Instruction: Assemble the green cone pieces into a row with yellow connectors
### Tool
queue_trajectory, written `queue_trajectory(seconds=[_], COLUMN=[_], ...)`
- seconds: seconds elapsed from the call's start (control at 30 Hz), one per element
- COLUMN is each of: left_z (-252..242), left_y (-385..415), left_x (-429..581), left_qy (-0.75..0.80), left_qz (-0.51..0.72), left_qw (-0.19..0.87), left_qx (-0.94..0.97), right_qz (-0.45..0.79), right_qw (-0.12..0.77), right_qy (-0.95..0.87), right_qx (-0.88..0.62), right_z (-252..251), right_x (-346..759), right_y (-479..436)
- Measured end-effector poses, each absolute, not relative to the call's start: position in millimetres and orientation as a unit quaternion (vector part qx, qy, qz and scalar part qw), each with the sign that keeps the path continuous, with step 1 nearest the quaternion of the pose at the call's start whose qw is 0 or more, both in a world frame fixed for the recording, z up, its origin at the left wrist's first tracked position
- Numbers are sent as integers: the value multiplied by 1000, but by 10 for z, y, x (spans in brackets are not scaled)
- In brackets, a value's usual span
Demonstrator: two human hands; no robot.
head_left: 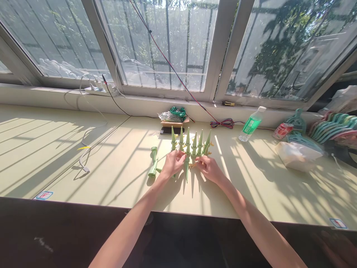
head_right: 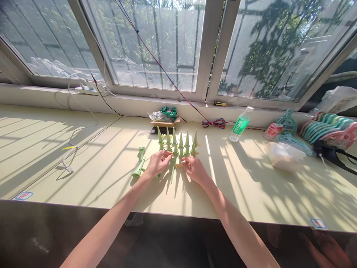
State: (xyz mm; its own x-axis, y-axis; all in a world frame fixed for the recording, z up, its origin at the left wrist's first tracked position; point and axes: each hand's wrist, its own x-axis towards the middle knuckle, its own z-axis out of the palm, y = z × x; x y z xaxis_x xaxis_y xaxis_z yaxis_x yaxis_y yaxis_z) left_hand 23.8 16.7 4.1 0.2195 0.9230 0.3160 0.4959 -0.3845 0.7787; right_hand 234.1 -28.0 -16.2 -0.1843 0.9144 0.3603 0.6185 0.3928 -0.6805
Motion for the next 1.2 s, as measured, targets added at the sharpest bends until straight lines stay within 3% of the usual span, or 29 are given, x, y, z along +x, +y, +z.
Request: queue_trajectory(seconds=[0.53,1.2], left_z=[-7,62], left_y=[186,136], left_x=[217,246], left_qy=[471,459], left_qz=[353,399], left_qw=[248,356], left_qx=[769,709], right_qz=[190,202], right_qw=[347,448], right_qy=[-762,-689], right_qx=[-514,-533], right_z=[-209,-72], right_x=[2360,2310], right_y=[-280,-327])
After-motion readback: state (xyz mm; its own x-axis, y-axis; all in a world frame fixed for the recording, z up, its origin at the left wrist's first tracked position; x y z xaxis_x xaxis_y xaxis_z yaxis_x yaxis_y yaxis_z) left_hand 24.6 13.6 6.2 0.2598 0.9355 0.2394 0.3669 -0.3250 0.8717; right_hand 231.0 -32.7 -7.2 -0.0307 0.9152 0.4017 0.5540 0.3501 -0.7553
